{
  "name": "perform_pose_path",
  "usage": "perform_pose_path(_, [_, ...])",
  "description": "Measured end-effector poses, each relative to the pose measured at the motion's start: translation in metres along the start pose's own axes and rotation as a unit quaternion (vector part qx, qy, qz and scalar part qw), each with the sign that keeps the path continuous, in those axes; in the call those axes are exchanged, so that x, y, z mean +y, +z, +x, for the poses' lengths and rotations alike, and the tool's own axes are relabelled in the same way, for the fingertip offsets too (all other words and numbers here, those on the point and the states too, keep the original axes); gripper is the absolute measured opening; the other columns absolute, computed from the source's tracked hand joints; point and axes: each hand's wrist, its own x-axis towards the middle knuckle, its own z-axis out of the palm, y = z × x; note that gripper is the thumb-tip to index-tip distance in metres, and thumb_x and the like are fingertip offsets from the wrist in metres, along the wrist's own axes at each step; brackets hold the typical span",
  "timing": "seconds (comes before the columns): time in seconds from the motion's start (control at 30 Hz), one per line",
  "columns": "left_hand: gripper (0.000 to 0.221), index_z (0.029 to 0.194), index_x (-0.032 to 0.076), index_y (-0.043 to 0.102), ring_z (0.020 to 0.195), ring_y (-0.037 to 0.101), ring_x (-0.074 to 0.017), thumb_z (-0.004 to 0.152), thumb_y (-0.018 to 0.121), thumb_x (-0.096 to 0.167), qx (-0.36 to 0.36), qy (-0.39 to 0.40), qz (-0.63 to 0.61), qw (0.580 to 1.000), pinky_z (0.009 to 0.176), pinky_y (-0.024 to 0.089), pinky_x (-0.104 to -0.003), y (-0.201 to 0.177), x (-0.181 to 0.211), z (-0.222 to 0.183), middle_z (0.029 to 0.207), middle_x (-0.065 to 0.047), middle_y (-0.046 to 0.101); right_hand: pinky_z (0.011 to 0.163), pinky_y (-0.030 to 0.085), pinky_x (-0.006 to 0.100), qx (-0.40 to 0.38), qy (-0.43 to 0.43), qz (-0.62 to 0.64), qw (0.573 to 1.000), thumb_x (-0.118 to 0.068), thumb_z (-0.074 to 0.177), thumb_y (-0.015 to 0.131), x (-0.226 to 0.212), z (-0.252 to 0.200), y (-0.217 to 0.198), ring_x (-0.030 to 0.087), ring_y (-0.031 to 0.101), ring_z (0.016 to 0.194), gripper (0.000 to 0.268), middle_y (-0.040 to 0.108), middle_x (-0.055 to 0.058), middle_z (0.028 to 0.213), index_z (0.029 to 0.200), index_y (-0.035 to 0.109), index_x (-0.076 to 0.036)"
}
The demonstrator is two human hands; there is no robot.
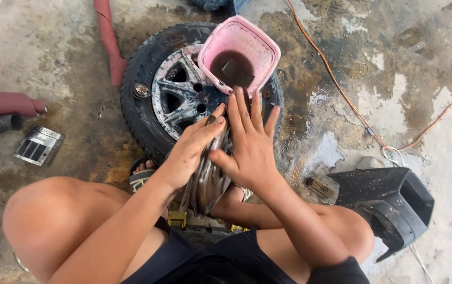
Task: The person scrubs a dark metal part with a small brush, repeatedly dipping the brush into a pink container of liquid. The person holds the part over a tire and scrubs its surfaces and crevices.
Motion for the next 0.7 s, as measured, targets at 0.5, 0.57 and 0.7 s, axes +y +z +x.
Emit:
perform_pose_path(0.5, [0.073,0.153,-0.010,0.035,0.152,0.019,-0.0426,0.103,0.059,0.038,0.031,0.107,-0.024,0.993,0.122,0.018,-0.057,0.020,-0.008,-0.005,0.165,-0.030,0.019,0.124,-0.013,0.054,0.050,-0.011,0.037,0.998,-0.092,0.083,0.009,0.004,-0.010,0.012,0.039,0.003,0.158,0.121,0.022,0.016,0.171,0.162,0.028,-0.002])
perform_pose_path(0.57, [0.071,0.152,-0.011,0.035,0.151,0.023,-0.0419,0.104,0.058,0.036,0.031,0.098,-0.015,0.995,0.122,0.020,-0.056,0.019,-0.004,-0.008,0.163,-0.031,0.023,0.124,-0.013,0.054,0.044,-0.006,0.047,0.998,-0.091,0.084,0.011,-0.003,-0.011,0.005,0.038,0.001,0.159,0.119,0.020,0.015,0.172,0.163,0.025,-0.003])
perform_pose_path(0.7, [0.058,0.147,-0.009,0.047,0.149,0.026,-0.0308,0.106,0.056,0.031,0.045,0.108,-0.024,0.993,0.124,0.022,-0.047,0.019,-0.005,-0.003,0.162,-0.026,0.031,0.122,-0.018,0.053,0.028,-0.003,0.061,0.998,-0.096,0.074,0.008,-0.010,-0.029,0.007,0.039,-0.005,0.157,0.129,0.015,0.018,0.171,0.161,0.024,-0.003])
